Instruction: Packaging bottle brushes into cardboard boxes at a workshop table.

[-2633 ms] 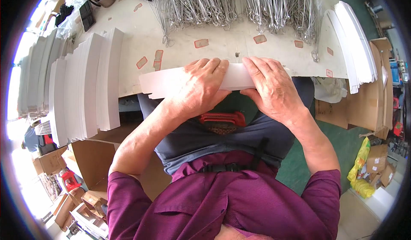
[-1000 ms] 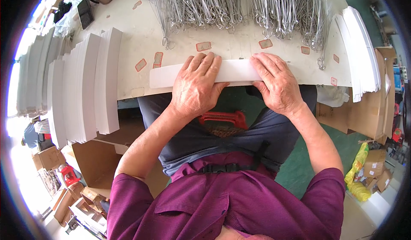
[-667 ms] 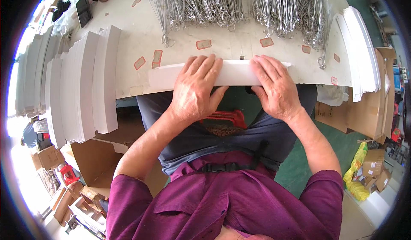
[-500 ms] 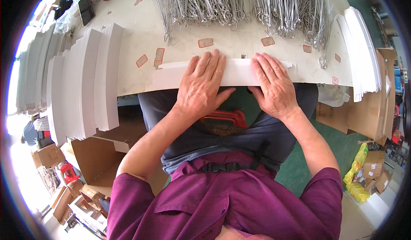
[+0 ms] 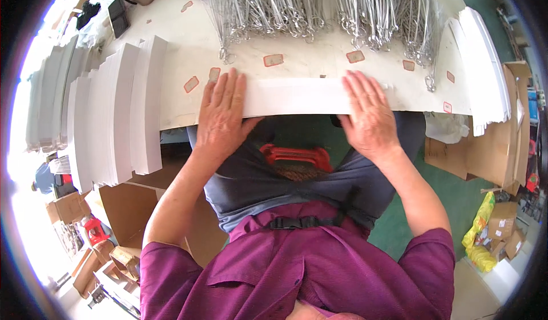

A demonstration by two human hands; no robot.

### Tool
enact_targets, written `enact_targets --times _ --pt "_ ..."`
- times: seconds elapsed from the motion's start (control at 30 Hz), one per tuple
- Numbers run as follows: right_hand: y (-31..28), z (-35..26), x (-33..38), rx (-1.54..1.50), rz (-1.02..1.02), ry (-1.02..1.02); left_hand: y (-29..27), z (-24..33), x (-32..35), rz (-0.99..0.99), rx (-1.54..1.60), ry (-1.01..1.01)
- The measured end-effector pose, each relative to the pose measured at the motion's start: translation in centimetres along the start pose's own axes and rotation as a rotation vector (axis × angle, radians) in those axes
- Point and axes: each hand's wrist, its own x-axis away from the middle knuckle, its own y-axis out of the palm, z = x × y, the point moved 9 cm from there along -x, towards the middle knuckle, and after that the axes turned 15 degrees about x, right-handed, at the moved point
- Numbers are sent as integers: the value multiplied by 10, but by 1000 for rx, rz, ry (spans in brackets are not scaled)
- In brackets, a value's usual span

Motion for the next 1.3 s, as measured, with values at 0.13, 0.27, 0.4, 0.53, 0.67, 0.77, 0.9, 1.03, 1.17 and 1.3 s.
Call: enact_targets --times 0.13,0.27,0.4,0.53,0.67,0.77,0.9,1.03,1.17,1.3 --pt "2 8 9 8 46 25 -3 -13 10 25 -22 2" --pt "1 18 18 12 72 67 -6 -13 15 31 -53 -12" --pt "-3 31 31 39 76 40 -18 1 16 -70 -70 -74" --pt "-28 11 24 -17 166 -64 -22 46 13 -182 54 38" --pt "-47 -27 13 -103 233 -172 -21 83 3 -330 361 49" --pt "-63 -54 5 -209 231 -268 -17 86 1 -337 519 -39" --pt "-65 -64 0 -218 244 -283 3 68 6 -399 664 -222" --pt "-68 -32 14 -392 370 21 -3 56 18 -281 708 -329" --pt "-61 -31 33 -538 406 116 -1 54 30 -224 752 -312" --pt "-48 -44 37 -714 385 189 4 61 36 -188 774 -312"
